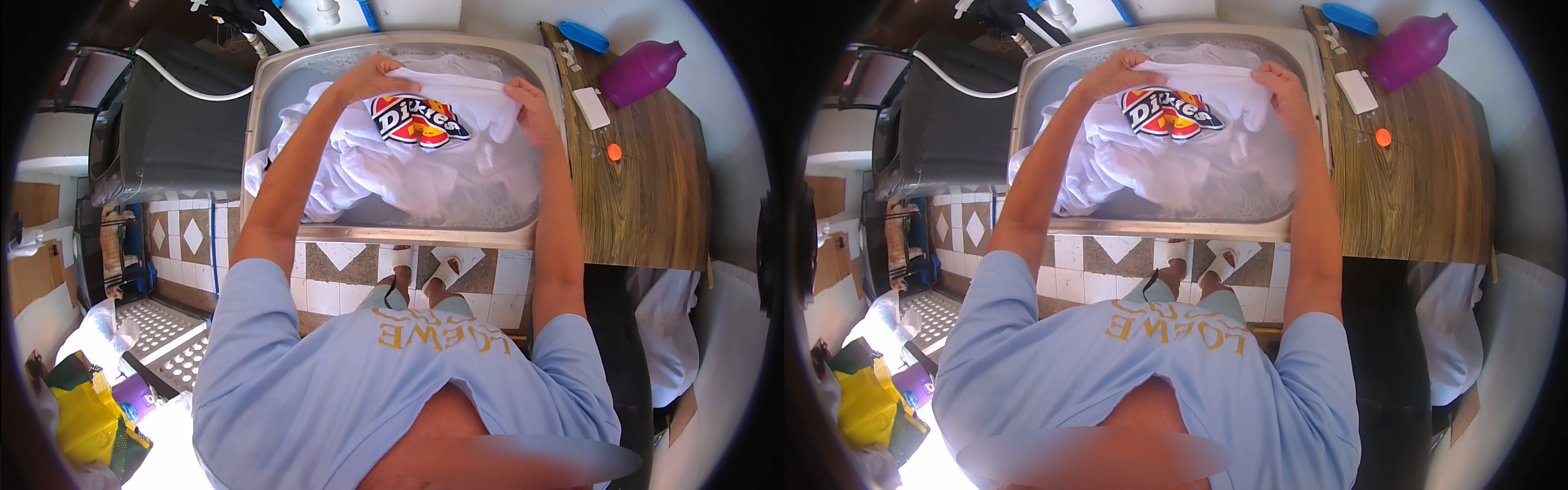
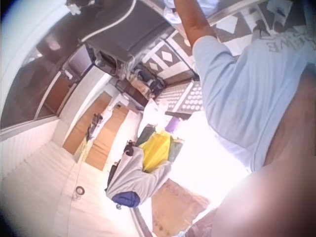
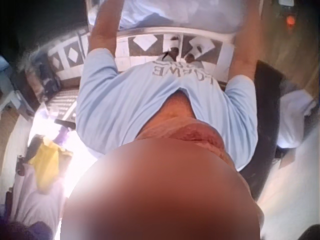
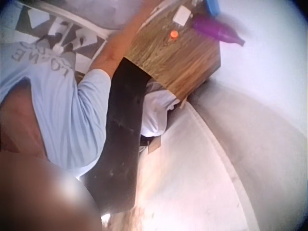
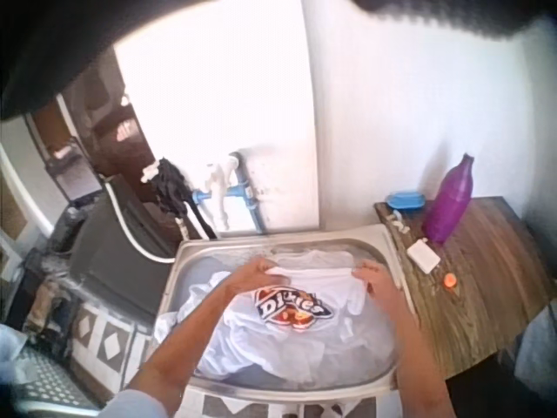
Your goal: The person takes white clothes out of a washing machine, places them into a sink filled with soapy water, and scrubs the fabric by hand.
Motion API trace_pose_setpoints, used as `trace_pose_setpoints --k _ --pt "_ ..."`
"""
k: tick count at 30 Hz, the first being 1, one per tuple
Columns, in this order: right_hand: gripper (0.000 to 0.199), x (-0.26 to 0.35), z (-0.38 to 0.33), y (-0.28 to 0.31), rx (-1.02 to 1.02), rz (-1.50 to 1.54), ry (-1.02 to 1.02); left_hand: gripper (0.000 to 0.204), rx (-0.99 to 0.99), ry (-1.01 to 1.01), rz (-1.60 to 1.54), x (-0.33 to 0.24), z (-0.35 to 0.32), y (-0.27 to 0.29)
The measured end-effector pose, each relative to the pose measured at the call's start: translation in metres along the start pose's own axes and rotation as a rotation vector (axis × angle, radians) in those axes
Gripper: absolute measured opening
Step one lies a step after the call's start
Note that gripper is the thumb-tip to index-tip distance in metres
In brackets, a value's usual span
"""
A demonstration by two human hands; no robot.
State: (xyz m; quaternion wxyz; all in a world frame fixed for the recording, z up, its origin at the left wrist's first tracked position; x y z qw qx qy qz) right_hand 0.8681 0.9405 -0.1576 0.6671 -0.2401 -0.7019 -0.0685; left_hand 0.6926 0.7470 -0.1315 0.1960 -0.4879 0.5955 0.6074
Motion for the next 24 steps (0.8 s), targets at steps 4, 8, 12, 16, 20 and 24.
trace_pose_setpoints --k 4,8,12,16,20,24 --pt "0.022 -0.042 0.005 0.006 -0.371 -0.842 -0.004 0.035 -0.227 0.042 0.223 0.006 0.022 -0.022" --pt "0.023 -0.053 0.008 0.006 -0.353 -1.046 -0.069 0.031 -0.324 -0.124 0.708 0.000 0.023 -0.069" --pt "0.028 -0.066 0.010 0.012 -0.295 0.835 -0.059 0.034 -0.259 -0.030 0.530 0.028 0.033 -0.068" --pt "0.032 -0.075 0.013 -0.026 -0.242 1.167 -0.189 0.032 -0.034 -0.104 -0.665 0.006 0.033 -0.060" --pt "0.039 -0.086 0.040 -0.085 0.207 1.456 0.134 0.030 -0.199 -0.289 -0.785 -0.059 0.025 -0.087" --pt "0.026 -0.100 0.048 -0.088 0.589 1.438 0.013 0.028 -0.446 -0.404 0.232 -0.117 -0.009 -0.129"
Point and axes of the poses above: each hand's wrist, its own z-axis towards the middle knuckle, its own y-axis out of the back of the hand, x = y × z, the point moved 7 cm from there along z, towards the middle knuckle, and after that the axes turned 7 degrees about z, right-handed, at the moved point
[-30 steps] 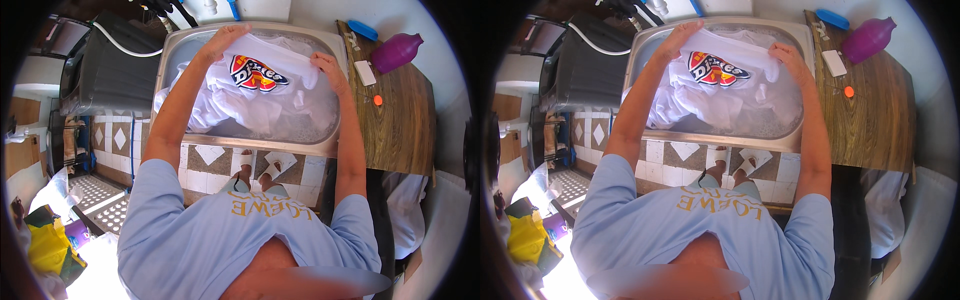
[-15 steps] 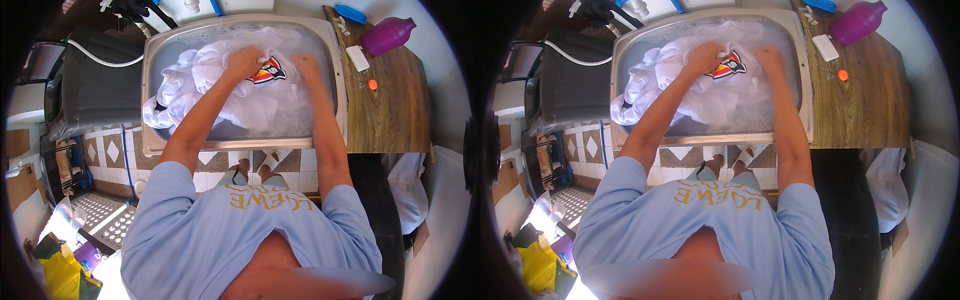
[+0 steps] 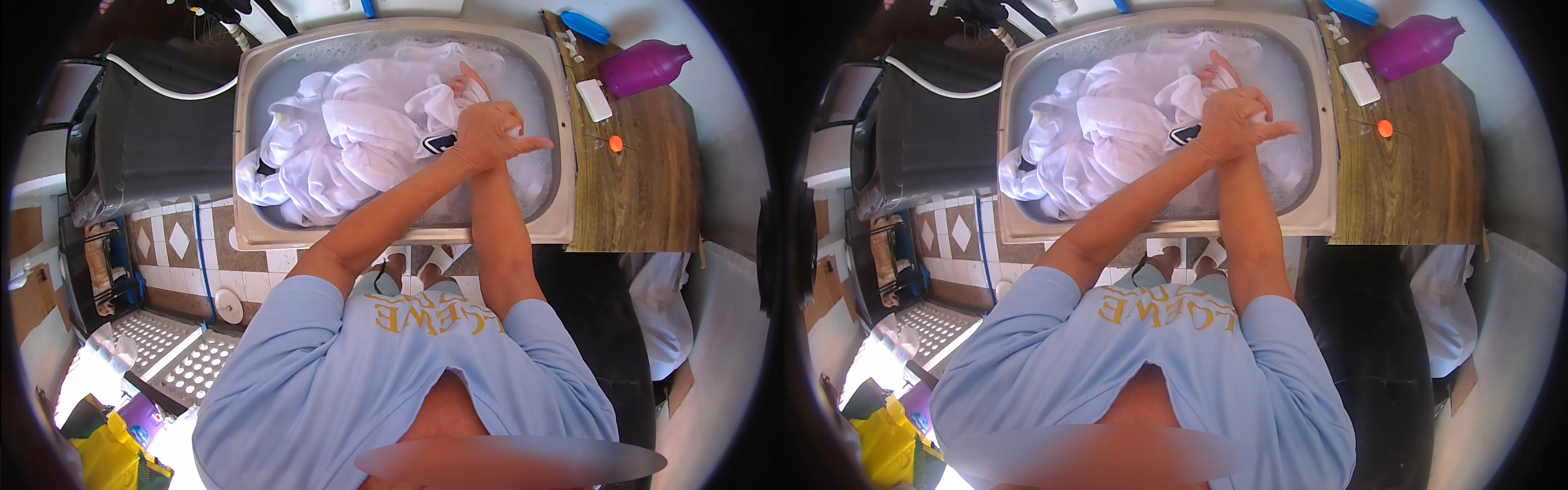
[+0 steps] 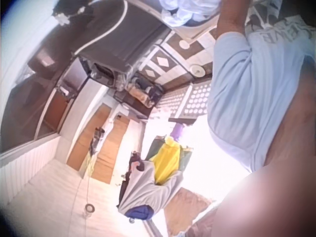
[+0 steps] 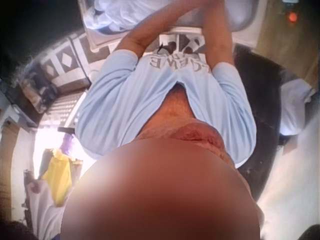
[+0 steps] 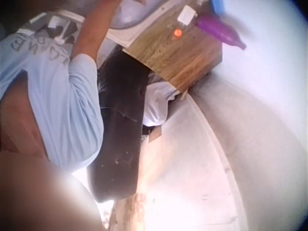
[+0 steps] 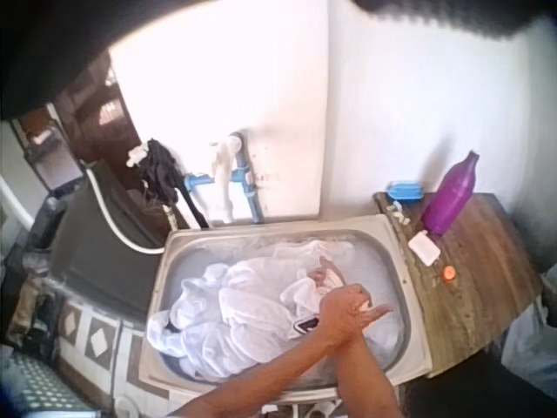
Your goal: The person takes white clothes out of a washing machine, places them into a sink filled with soapy water, and scrubs the fabric by hand.
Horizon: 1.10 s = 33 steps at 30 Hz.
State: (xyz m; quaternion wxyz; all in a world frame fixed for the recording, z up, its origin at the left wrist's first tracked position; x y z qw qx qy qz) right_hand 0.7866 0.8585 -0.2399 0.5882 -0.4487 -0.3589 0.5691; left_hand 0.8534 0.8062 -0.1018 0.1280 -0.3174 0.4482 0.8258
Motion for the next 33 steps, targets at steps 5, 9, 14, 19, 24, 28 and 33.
trace_pose_setpoints --k 5,9,14,19,24,28,33 --pt "0.022 -0.021 -0.008 -0.008 -0.842 -0.459 0.338 0.039 -0.250 0.508 -0.232 0.119 0.022 0.022" --pt "0.030 -0.011 -0.017 -0.018 -0.858 -0.465 0.469 0.032 -0.338 0.141 -0.107 0.101 0.030 0.021" --pt "0.029 0.006 -0.017 -0.023 -0.676 -0.437 0.358 0.032 -0.333 0.075 -0.327 0.099 0.023 0.006" --pt "0.032 0.091 -0.016 -0.148 -0.752 -1.147 0.455 0.068 -0.001 0.366 -0.174 0.150 0.052 0.104" --pt "0.034 0.094 -0.019 -0.180 -0.805 -1.332 0.176 0.065 0.245 0.398 -0.100 0.150 0.047 0.147" --pt "0.032 0.091 -0.012 -0.186 -0.809 -1.348 0.139 0.051 0.204 0.376 -0.166 0.140 0.042 0.160" --pt "0.026 0.076 -0.001 -0.194 -0.725 -1.349 0.123 0.032 0.253 0.289 -0.252 0.127 0.032 0.166"
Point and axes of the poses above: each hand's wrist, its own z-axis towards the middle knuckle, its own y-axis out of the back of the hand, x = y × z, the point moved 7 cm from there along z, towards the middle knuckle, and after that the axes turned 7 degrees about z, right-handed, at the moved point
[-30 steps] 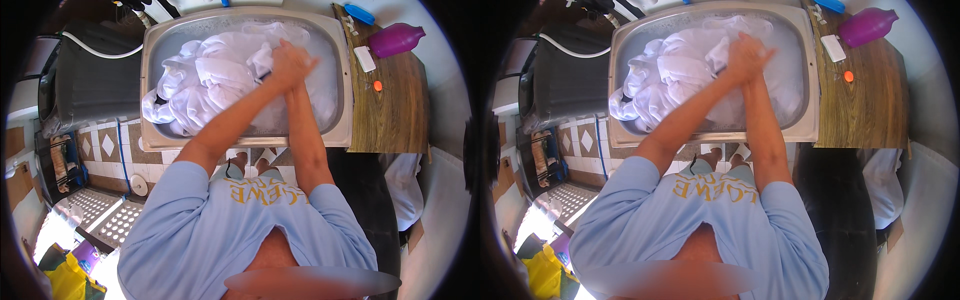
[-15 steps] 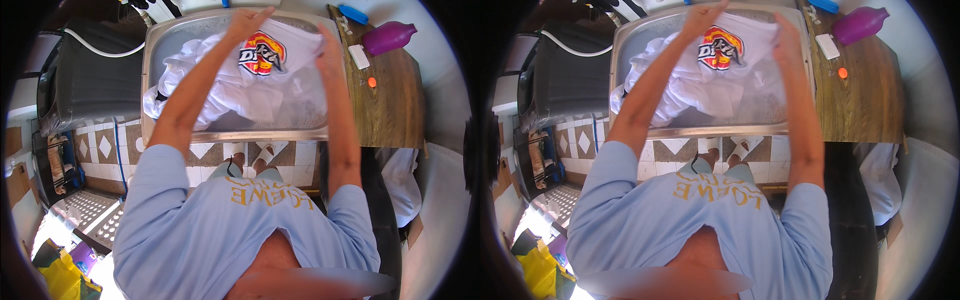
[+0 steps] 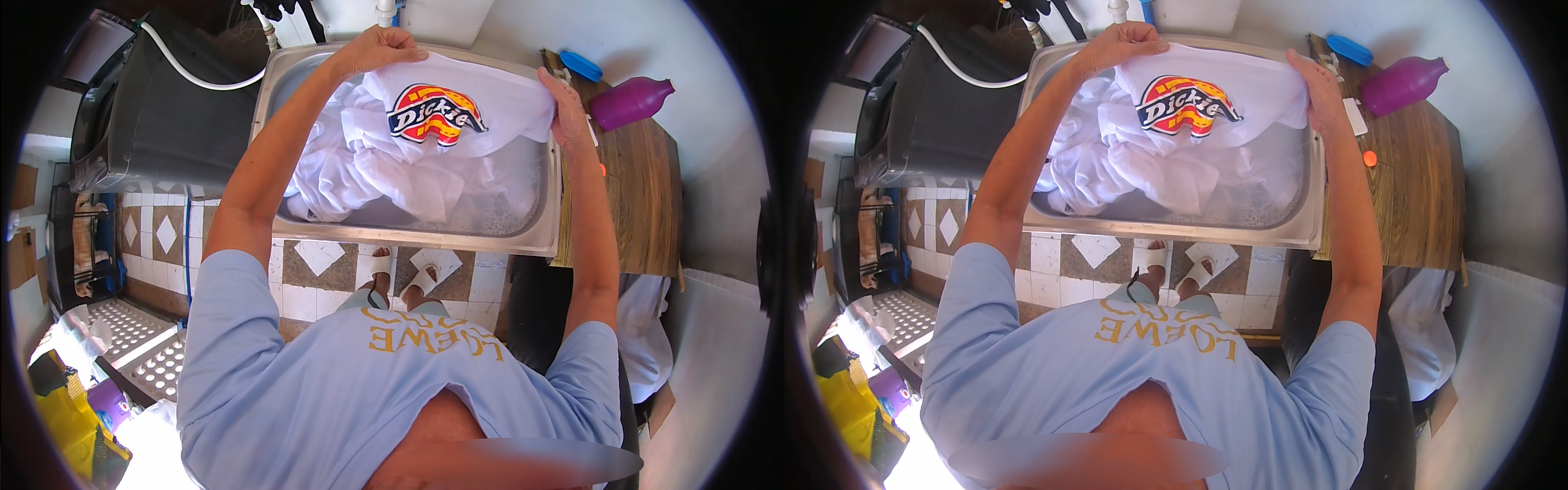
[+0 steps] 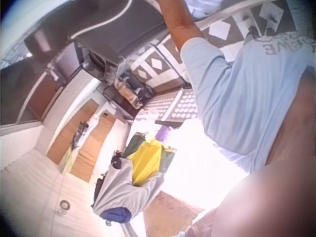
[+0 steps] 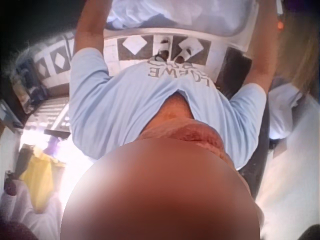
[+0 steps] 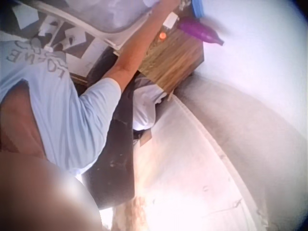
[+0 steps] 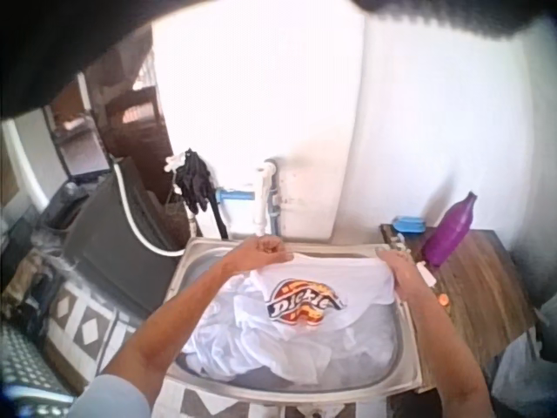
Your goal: The person takes white clothes out of a washing machine, places them into a sink filled with soapy water, and scrubs the fabric by hand.
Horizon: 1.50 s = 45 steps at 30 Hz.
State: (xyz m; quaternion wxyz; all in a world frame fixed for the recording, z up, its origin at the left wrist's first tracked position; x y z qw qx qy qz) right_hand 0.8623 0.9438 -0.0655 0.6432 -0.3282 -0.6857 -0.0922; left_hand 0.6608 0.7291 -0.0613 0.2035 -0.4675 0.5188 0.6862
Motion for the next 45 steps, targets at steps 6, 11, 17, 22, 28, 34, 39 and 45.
trace_pose_setpoints --k 6,11,17,22,28,34,39,45 --pt "0.017 -0.008 -0.018 -0.045 0.298 -0.567 -0.062 0.023 -0.023 -0.120 -0.350 -0.003 -0.009 -0.011" --pt "0.014 -0.037 -0.023 -0.067 0.546 -0.480 0.000 0.022 -0.120 -0.148 -0.453 -0.012 0.002 -0.048" --pt "0.008 -0.079 -0.011 -0.029 0.092 0.430 0.025 0.030 -0.300 -0.007 -0.368 0.030 0.009 -0.072" --pt "0.017 -0.130 0.005 0.014 -0.083 -0.321 0.090 0.050 -0.093 0.051 0.256 0.067 0.013 -0.118" --pt "0.030 -0.157 0.008 0.022 -0.255 -1.272 0.327 0.034 -0.085 0.014 0.724 0.065 0.013 -0.140" --pt "0.029 -0.154 0.006 0.015 -0.273 -1.001 0.373 0.024 -0.213 -0.035 0.502 0.088 0.016 -0.133" --pt "0.015 -0.122 0.000 0.012 0.045 0.164 0.112 0.026 -0.128 0.072 -0.460 0.067 0.021 -0.113" --pt "0.007 -0.111 -0.006 -0.017 0.018 0.400 0.140 0.029 -0.176 0.065 -0.712 0.056 0.027 -0.109"
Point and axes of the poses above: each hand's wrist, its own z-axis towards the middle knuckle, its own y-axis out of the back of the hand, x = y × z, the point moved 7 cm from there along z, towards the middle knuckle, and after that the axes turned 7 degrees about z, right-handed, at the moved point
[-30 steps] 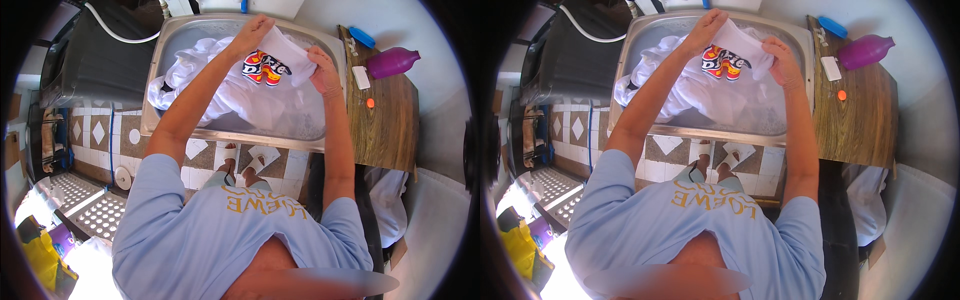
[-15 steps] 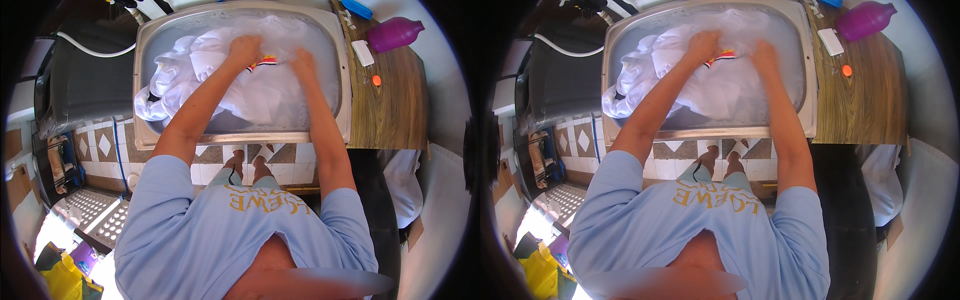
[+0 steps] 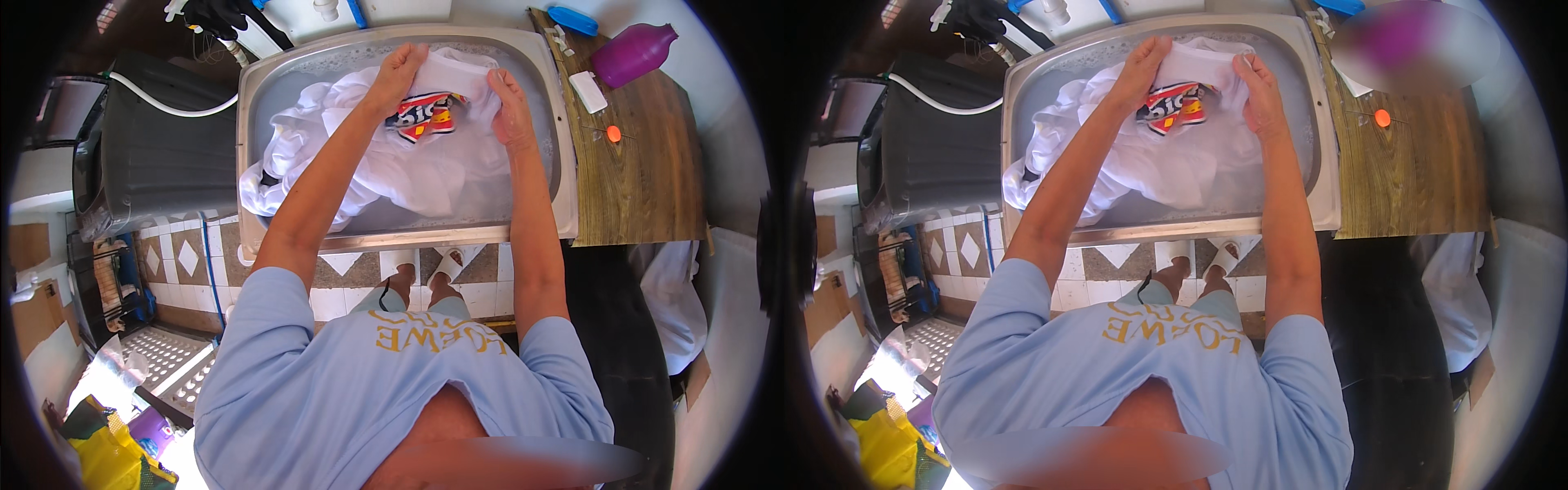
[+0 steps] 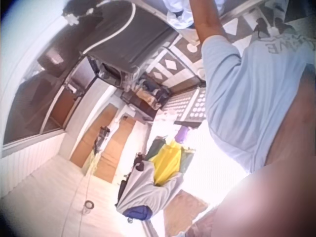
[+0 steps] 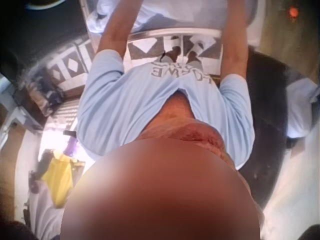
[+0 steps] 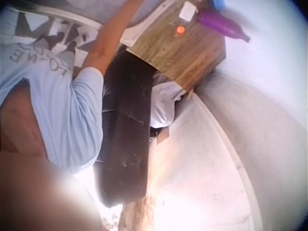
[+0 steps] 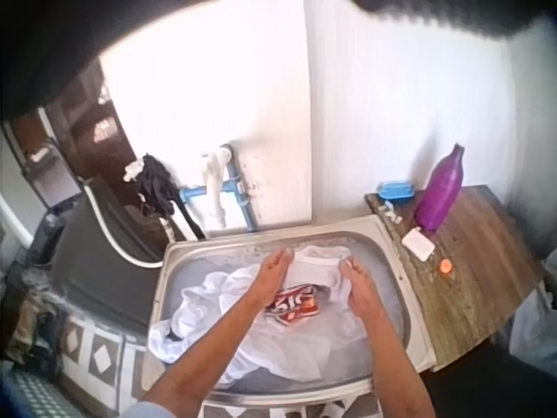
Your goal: The person takes white clothes out of a washing machine, places them into a sink filled with soapy water, and scrubs the fabric by hand.
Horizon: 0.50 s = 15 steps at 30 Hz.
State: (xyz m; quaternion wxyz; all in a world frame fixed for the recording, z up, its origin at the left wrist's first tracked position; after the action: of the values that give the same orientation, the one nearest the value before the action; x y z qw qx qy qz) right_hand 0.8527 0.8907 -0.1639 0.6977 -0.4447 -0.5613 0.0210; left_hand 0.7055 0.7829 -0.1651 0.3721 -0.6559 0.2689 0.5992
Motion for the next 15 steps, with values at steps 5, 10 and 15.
trace_pose_setpoints --k 5,10,15 --pt "0.008 0.004 0.000 0.003 0.002 -0.018 0.001 0.028 -0.013 -0.039 0.022 -0.007 -0.002 0.005" --pt "0.009 0.020 -0.005 0.018 0.057 -0.184 0.002 0.030 0.009 -0.037 0.016 -0.025 -0.011 0.008" --pt "0.009 0.026 -0.006 0.015 0.093 -0.235 0.011 0.031 0.058 -0.065 0.103 -0.031 -0.011 0.014"
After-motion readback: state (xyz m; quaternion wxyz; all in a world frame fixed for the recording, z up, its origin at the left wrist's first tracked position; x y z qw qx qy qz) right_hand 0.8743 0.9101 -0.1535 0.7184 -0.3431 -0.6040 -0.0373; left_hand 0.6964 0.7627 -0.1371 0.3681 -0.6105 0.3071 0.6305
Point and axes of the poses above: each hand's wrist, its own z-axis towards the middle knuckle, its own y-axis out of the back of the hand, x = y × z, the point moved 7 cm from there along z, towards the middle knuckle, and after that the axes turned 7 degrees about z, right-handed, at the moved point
